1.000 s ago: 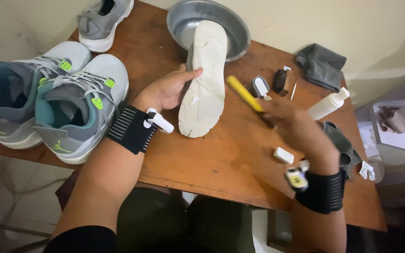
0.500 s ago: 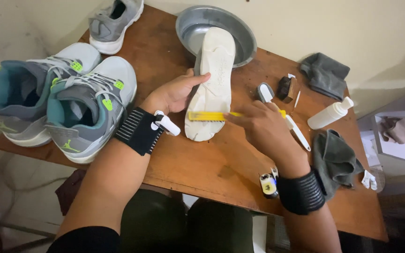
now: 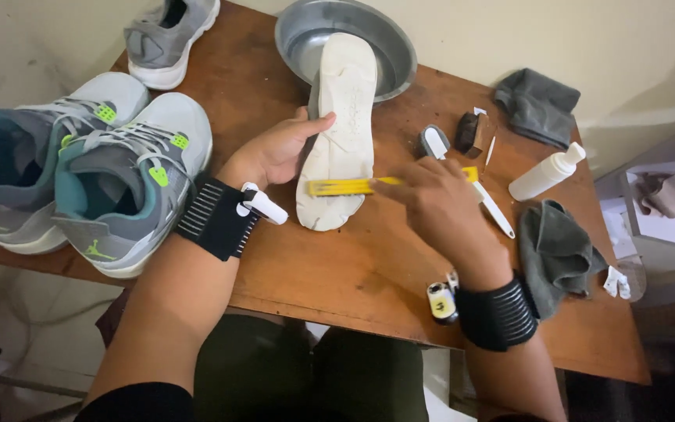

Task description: Applying liquid and brushing a detached shoe sole on a workbench as part of a repair process.

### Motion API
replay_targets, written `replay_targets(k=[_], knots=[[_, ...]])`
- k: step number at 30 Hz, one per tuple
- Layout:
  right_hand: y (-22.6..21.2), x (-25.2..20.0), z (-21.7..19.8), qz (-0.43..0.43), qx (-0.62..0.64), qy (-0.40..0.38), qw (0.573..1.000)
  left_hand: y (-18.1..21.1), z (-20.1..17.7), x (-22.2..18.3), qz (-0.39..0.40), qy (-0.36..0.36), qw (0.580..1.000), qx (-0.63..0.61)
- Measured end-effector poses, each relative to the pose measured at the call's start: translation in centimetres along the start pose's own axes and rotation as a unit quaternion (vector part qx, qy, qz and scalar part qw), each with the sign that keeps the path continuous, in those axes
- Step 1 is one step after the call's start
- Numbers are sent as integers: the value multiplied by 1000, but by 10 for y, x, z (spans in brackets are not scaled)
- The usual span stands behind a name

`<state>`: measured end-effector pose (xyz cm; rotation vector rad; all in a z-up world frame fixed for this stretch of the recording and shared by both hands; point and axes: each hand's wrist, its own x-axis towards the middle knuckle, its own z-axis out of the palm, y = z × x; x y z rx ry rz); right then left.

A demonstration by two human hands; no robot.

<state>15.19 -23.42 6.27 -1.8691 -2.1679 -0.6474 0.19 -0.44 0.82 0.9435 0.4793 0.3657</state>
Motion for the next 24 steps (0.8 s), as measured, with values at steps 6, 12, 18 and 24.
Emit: replay_targets(k=[6, 12, 18, 24], knots=[[27, -5, 11, 42, -56, 18, 997, 5, 5, -7, 5, -5, 1000, 5], [3, 5, 11, 13, -15, 8, 1000, 8, 7, -12, 7, -3, 1000, -2], [23, -8, 11, 28, -3, 2, 1000, -1, -3, 0, 11, -8, 1000, -4], [22, 5, 21, 40, -45, 33, 998, 2, 5, -6, 14, -3, 1000, -8]])
